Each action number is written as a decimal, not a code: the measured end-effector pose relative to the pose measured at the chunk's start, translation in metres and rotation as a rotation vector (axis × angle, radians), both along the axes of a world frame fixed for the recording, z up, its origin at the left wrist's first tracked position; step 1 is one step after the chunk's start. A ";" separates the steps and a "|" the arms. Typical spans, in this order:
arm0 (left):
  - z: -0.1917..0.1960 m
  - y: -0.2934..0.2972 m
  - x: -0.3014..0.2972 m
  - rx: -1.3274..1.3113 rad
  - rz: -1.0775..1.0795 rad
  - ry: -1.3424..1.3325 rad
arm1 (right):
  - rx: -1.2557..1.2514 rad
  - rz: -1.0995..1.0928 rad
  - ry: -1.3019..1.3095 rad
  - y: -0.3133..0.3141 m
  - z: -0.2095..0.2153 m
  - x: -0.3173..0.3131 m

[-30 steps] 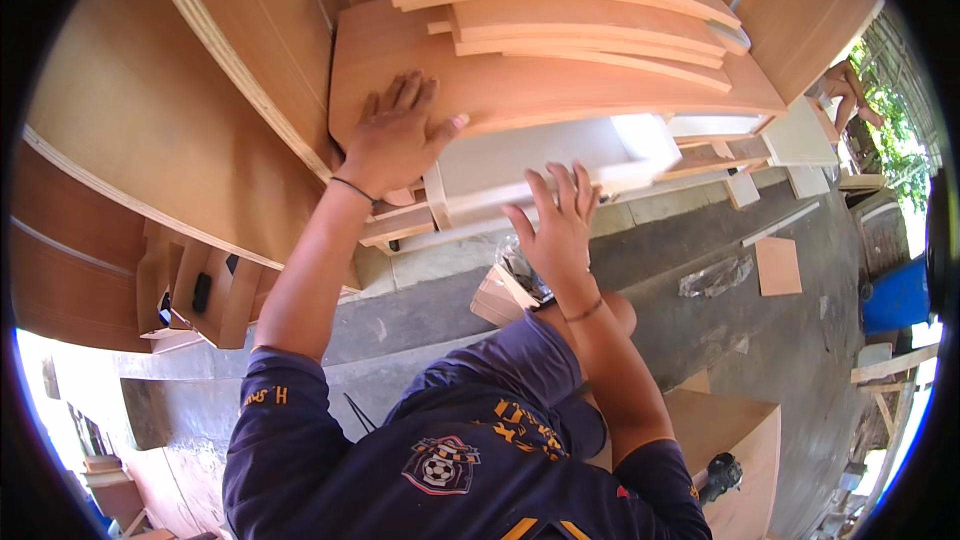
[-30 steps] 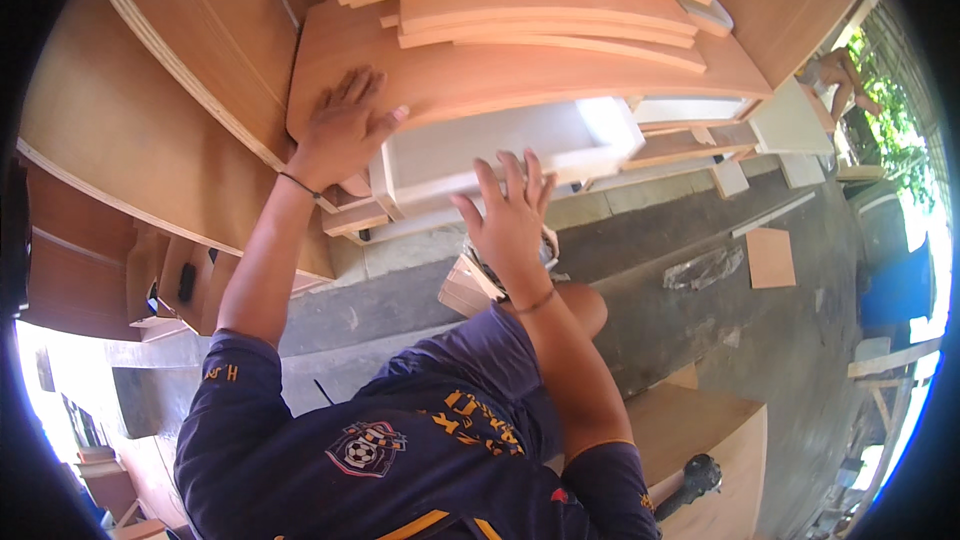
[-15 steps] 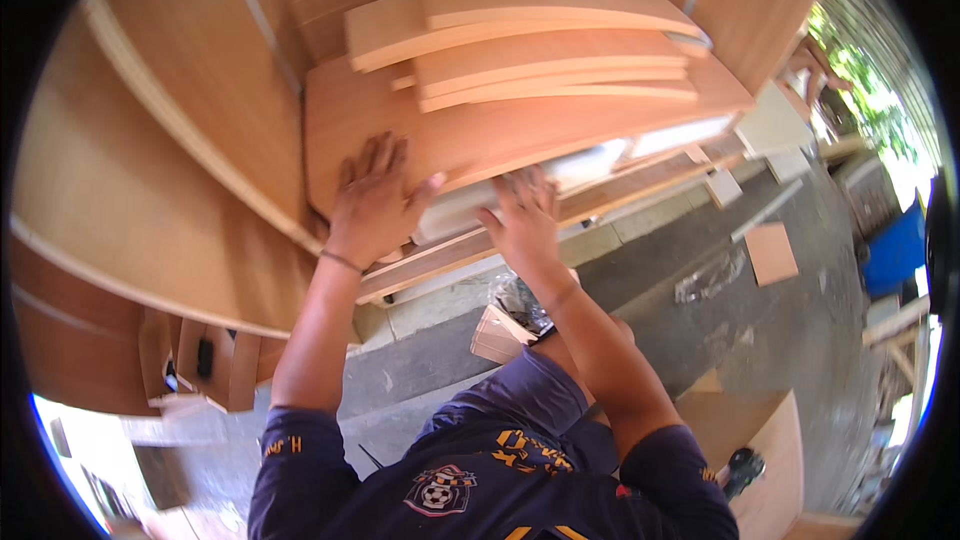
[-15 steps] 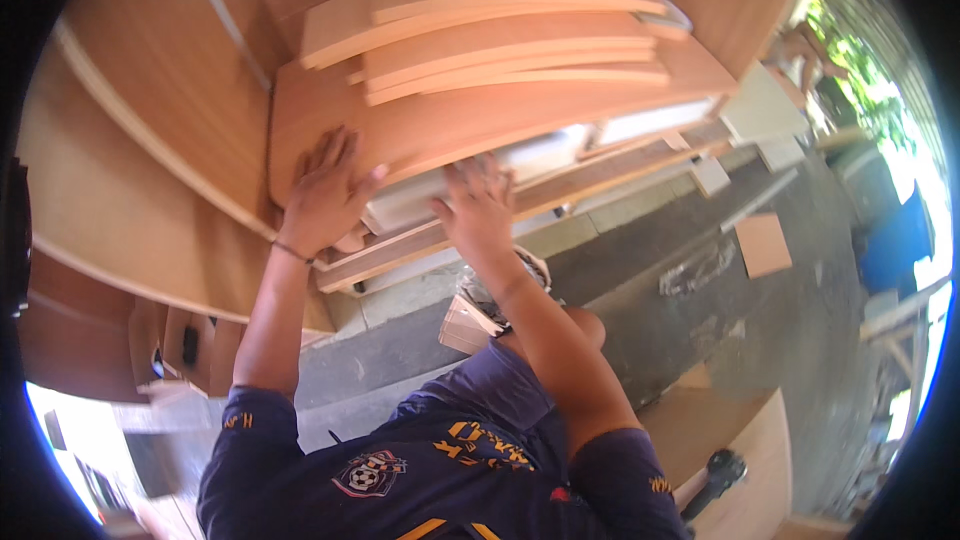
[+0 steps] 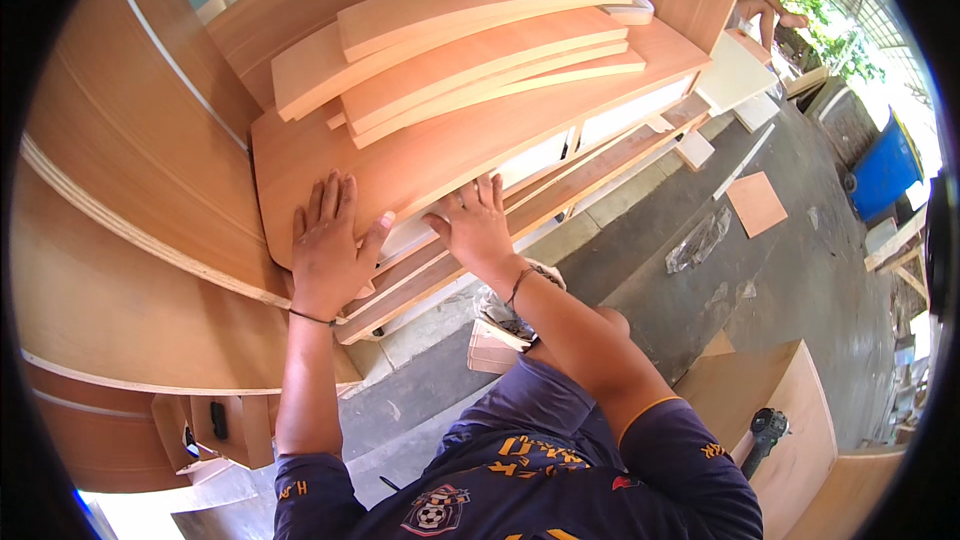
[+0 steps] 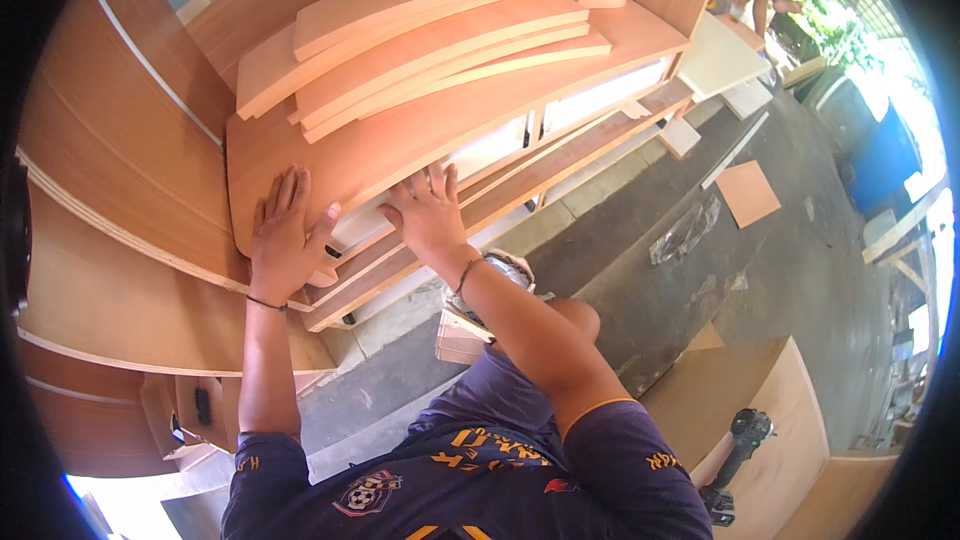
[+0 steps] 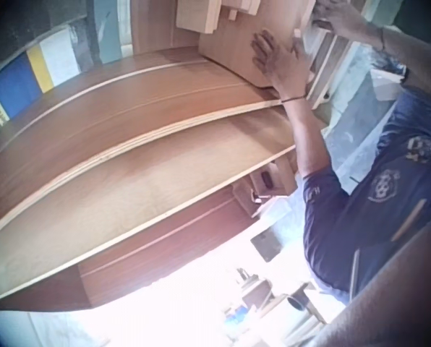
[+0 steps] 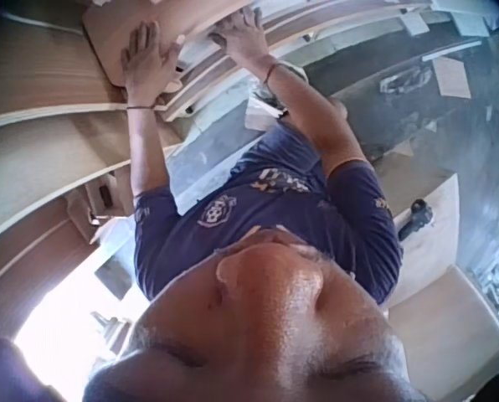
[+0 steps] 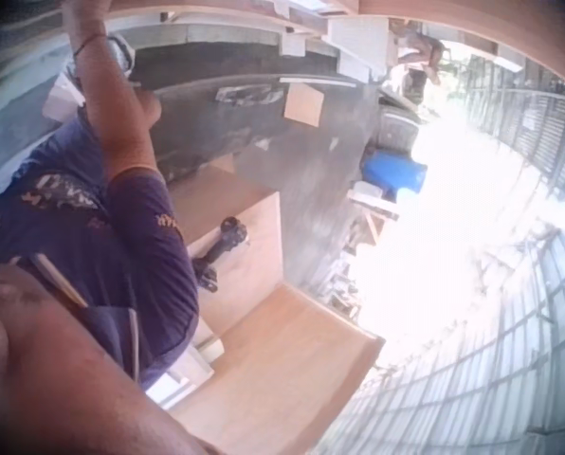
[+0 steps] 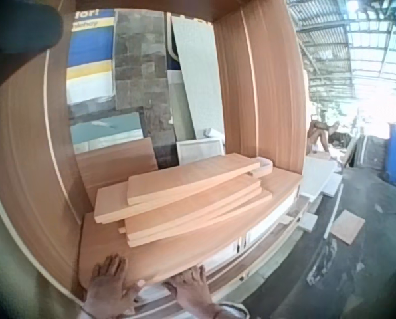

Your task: The person aligns and slides wooden panels into slots on a cabinet frame by hand, then stacks additional wooden shelves on top of the cabinet.

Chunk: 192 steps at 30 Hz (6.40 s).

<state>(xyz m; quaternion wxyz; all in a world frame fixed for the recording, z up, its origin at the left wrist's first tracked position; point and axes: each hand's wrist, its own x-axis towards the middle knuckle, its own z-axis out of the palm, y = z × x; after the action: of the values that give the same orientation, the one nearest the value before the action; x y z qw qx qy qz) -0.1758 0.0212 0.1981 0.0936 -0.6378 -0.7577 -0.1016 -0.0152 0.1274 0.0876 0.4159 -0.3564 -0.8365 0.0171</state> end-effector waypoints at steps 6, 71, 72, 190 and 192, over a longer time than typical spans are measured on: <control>0.009 -0.005 0.006 -0.066 0.030 0.072 | -0.044 -0.006 -0.045 -0.003 0.008 -0.001; 0.003 -0.010 -0.010 -0.047 -0.199 -0.002 | -0.058 -0.058 -0.114 0.022 -0.026 0.034; 0.003 -0.010 -0.010 -0.045 -0.207 -0.007 | -0.058 -0.071 -0.038 0.021 -0.033 0.034; -0.004 -0.008 -0.008 0.057 -0.202 0.002 | -0.327 -0.122 -0.179 -0.183 0.061 0.209; -0.005 -0.006 -0.007 0.077 -0.234 0.000 | -0.266 -0.097 -0.155 -0.171 0.060 0.200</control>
<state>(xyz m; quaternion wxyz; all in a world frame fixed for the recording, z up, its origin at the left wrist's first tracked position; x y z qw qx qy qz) -0.1825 0.0153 0.1931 0.1055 -0.7180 -0.6735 -0.1406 0.1851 -0.0432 0.1480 0.2996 -0.4484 -0.8383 0.0800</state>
